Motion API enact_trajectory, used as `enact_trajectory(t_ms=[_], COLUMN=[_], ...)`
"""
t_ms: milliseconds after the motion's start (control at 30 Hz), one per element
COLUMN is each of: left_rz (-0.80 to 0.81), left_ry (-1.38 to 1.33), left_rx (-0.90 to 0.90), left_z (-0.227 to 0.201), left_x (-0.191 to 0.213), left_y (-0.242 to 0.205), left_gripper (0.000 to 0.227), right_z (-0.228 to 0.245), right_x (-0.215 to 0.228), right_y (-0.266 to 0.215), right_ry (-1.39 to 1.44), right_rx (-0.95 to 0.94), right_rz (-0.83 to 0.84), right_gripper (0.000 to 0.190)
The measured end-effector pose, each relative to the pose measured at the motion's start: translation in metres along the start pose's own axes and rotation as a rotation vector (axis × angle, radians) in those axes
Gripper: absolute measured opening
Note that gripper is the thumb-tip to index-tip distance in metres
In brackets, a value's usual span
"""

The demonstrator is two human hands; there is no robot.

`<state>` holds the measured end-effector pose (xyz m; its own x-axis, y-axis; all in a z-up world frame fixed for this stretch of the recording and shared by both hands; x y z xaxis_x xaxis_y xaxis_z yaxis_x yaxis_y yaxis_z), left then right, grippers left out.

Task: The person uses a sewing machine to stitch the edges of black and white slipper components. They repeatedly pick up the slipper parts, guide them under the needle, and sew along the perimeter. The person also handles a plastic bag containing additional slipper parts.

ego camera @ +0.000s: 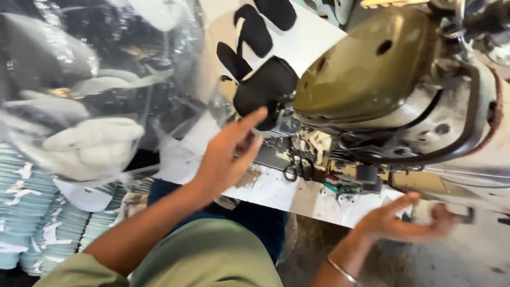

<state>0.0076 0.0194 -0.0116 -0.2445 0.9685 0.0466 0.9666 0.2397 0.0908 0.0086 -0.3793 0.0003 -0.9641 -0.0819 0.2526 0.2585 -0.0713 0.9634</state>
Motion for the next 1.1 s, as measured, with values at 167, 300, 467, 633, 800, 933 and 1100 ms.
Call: enact_trajectory(t_ms=[167, 300, 467, 633, 800, 933, 1100], left_rz=[-0.131, -0.221, -0.241, -0.292, -0.493, -0.594, -0.648], left_ry=[0.449, 0.9, 1.251, 1.188, 1.005, 0.991, 0.905], left_rx=[-0.323, -0.413, -0.369, -0.431, -0.511, -0.461, -0.256], left_z=[0.016, 0.043, 0.022, 0.002, -0.007, 0.003, 0.01], left_x=[0.051, 0.106, 0.134, 0.134, 0.141, 0.156, 0.185], left_y=[-0.058, -0.083, -0.086, -0.096, -0.113, -0.116, -0.105], left_gripper=[0.039, 0.043, 0.051, 0.053, 0.051, 0.05, 0.038], right_z=[0.018, 0.114, 0.281, 0.368, 0.443, 0.498, 0.514], right_x=[0.009, 0.003, 0.012, 0.0, -0.029, -0.013, -0.045], right_y=[0.008, -0.067, -0.054, -0.066, -0.083, -0.029, -0.058], right_ry=[0.382, 0.91, 0.948, 1.251, 1.145, 1.135, 0.61], right_rx=[-0.211, -0.579, -0.176, 0.071, 0.443, 0.562, 0.473], right_rz=[-0.046, 0.521, 1.28, 1.191, 0.944, 0.552, 1.549], right_gripper=[0.025, 0.024, 0.032, 0.035, 0.057, 0.049, 0.098])
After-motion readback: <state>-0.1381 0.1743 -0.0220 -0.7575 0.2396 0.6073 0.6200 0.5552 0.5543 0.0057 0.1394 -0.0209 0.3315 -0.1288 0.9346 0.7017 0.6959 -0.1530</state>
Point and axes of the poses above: each hand's wrist, its own y-axis towards the middle knuckle, its own x-axis out of the back of the hand, z = x × y, the point moved 3 cm from there along y, towards the middle knuckle, and after that the axes turned 5 degrees about -z, right-handed, at the moved point
